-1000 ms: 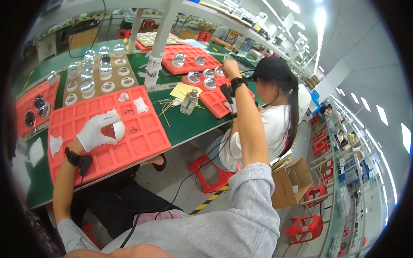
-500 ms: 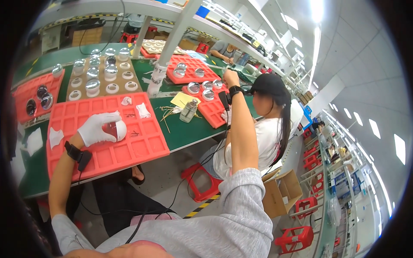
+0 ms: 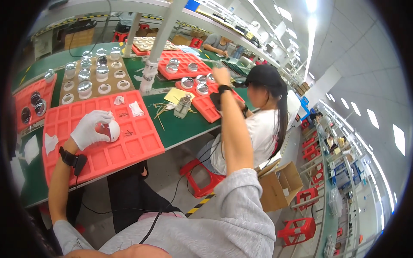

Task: The person uses a wooden stick to scrape the edges of a white and red sphere before placing it back into a pink foam tray and repeating the process with another sphere.

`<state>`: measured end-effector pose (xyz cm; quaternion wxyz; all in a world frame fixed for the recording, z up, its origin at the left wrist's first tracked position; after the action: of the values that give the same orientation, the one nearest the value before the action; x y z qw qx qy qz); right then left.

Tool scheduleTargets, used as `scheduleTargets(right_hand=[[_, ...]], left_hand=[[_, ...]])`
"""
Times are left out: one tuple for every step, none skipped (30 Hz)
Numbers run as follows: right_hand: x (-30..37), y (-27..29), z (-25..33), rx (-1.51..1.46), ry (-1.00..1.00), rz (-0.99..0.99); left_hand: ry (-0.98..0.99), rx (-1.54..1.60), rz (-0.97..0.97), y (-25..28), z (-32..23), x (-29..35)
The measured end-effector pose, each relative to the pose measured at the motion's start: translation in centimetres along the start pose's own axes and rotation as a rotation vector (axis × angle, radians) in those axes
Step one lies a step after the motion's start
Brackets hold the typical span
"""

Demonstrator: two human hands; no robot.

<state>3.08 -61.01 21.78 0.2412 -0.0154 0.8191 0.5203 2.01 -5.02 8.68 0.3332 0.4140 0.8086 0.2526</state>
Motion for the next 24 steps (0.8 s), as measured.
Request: scheduleTargets(right_hand=[[0.3,-0.9,5.1,-0.091,0.022,0.085],[0.3,-1.6,8.8,-0.058,0.226,0.156],[2.4,-0.4,15.9,-0.222,0.587,0.075],[3.0,-0.3,22.1,-0.399,0.595,0.385],[5.2,1.0,27.2,-0.370,0.606,0.437],[5.9,1.3,30.3,-0.308,0.751,0.240],[6.2,2.2,32.7,-0.389,0.722,0.136],[6.3,3.7,35.1,-0.480,0.712,0.031],[6.0,4.4,36.4,-0.479,0.717,0.016],[5.6,4.9,37.7,-0.429,0.720,0.014],[5.3,5.6,39.8,-0.394,0.738,0.009],[5.1,5.7,41.0,-0.346,0.737,0.017],[4.9,6.0,42.0,-0.346,0.743,0.013],[4.4,6.4,42.8,-0.352,0.712,0.027],[3.9,6.6,43.4,-0.358,0.680,0.042],[3.4,6.7,43.8,-0.362,0.648,0.059],[3.5,6.7,44.2,-0.359,0.656,0.063],[3.5,6.6,44.4,-0.373,0.643,0.065],[3.5,6.4,44.5,-0.389,0.630,0.069],[3.6,6.0,44.5,-0.405,0.615,0.075],[3.7,5.6,44.6,-0.407,0.619,0.086],[3.7,5.3,44.7,-0.412,0.596,0.108],[3.7,5.0,44.7,-0.416,0.573,0.130],[3.5,4.8,44.8,-0.419,0.559,0.150]], left_hand=[[0.024,-0.011,0.015,0.1,0.2,0.8],[0.016,-0.005,0.014,0.0,0.2,0.6],[0.046,-0.011,0.000,0.3,0.6,1.6],[0.064,-0.020,-0.025,0.8,1.0,1.8],[0.071,-0.036,-0.030,0.9,1.0,2.0],[0.006,-0.099,-0.028,0.8,0.0,1.2],[-0.041,-0.159,-0.026,0.6,-0.5,0.9],[-0.066,-0.225,-0.034,0.6,-1.1,1.2],[-0.068,-0.238,-0.042,0.4,-1.4,0.9],[-0.064,-0.211,-0.027,0.1,-1.6,0.5],[-0.039,-0.192,-0.015,0.2,-1.6,0.9],[-0.032,-0.157,0.004,0.0,-1.6,1.0],[-0.030,-0.160,-0.001,0.2,-1.6,1.1],[-0.007,-0.156,0.013,0.2,-1.6,1.1],[0.016,-0.150,0.027,0.3,-1.6,1.2],[0.038,-0.142,0.041,0.4,-1.5,1.2],[0.042,-0.136,0.036,0.4,-1.3,1.4],[0.061,-0.116,0.052,0.3,-0.8,1.5],[0.079,-0.095,0.070,0.2,-0.3,1.6],[0.099,-0.072,0.090,0.0,0.1,1.5],[0.106,-0.063,0.093,-0.2,0.2,1.5],[0.122,-0.034,0.096,-0.3,0.3,1.4],[0.137,-0.005,0.099,-0.3,0.4,1.3],[0.158,0.024,0.093,-0.3,0.4,1.3]])
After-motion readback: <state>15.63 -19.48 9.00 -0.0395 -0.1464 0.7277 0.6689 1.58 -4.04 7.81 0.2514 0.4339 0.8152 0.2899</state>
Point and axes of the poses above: each hand's wrist, its own x-axis away from the middle knuckle, its own y-axis out of the back of the hand, z = x × y, the point moved 6 cm from there along -x, towards the middle knuckle, and after that the axes turned 12 degrees about z, right-handed, at the moved point
